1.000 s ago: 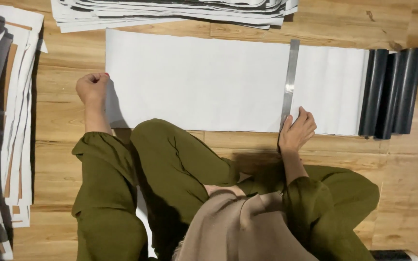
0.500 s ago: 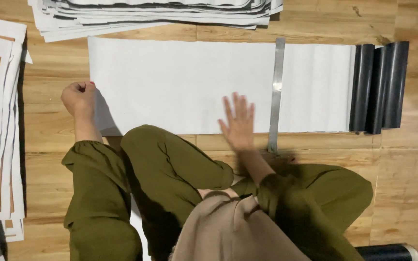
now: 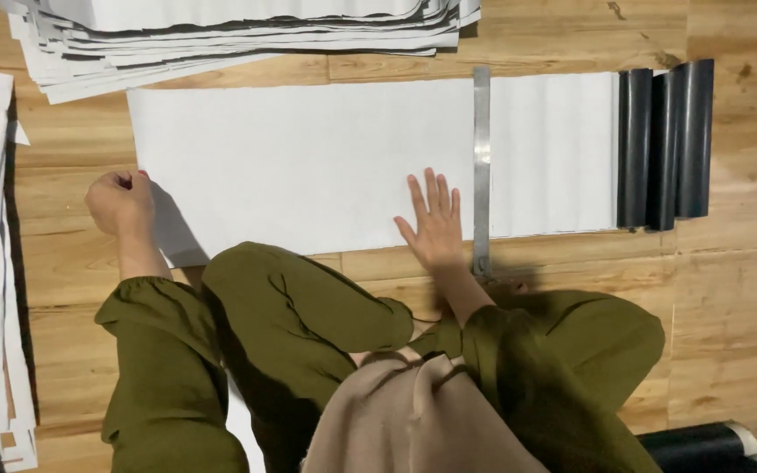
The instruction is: The person sits on the floor and uses a metal ruler and a red utility knife to cut a large sheet of white paper. They align the ruler, score the paper multiple times, and then separate the cut sections.
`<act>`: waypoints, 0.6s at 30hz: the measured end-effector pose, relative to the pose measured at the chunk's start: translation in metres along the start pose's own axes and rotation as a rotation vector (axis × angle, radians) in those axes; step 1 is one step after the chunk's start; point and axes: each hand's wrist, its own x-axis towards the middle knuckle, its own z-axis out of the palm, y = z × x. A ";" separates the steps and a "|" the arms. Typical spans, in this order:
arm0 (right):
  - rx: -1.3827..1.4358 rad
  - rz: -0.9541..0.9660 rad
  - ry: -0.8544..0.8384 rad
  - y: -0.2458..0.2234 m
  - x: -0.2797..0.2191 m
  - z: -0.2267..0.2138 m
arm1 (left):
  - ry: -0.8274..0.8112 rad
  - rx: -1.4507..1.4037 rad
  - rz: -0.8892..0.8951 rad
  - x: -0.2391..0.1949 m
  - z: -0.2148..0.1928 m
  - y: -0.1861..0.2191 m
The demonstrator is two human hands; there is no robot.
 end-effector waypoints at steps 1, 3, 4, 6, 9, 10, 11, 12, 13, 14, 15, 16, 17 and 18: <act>0.000 0.003 0.002 0.006 -0.003 0.003 | -0.001 -0.001 0.003 -0.001 -0.001 0.001; 0.143 -0.005 0.240 0.017 -0.009 0.010 | 0.006 -0.014 -0.019 -0.004 -0.002 0.004; 0.144 0.000 0.242 0.019 -0.010 0.011 | 0.005 -0.014 -0.014 -0.004 -0.003 0.004; 0.207 0.030 0.241 0.022 -0.009 0.012 | 0.010 -0.016 -0.026 -0.003 -0.002 0.005; 0.223 0.041 0.223 0.020 -0.010 0.008 | 0.055 -0.020 0.010 0.012 0.010 -0.008; 0.222 0.043 0.226 0.022 -0.009 0.009 | 0.055 -0.023 0.013 0.011 0.009 -0.005; 0.225 0.033 0.217 0.024 -0.009 0.011 | 0.034 -0.024 0.000 0.009 0.006 -0.004; 0.229 0.022 0.209 0.025 -0.009 0.013 | 0.013 -0.025 -0.012 0.007 0.004 -0.004; 0.228 0.025 0.204 0.025 -0.010 0.013 | 0.009 -0.022 -0.013 0.004 0.002 -0.003; 0.241 0.028 0.158 0.025 -0.011 0.012 | 0.003 -0.005 -0.022 0.002 0.000 -0.002; 0.251 0.028 0.119 0.026 -0.009 0.010 | 0.001 0.006 -0.030 0.000 -0.001 0.002; 0.248 0.029 0.121 0.028 -0.006 0.009 | 0.000 0.003 -0.029 0.002 0.000 0.002; 0.260 0.034 0.067 0.029 -0.006 0.010 | 0.026 -0.016 -0.005 0.003 0.001 0.000; 0.272 0.039 0.013 0.030 -0.005 0.011 | 0.052 -0.036 0.019 0.003 0.003 -0.002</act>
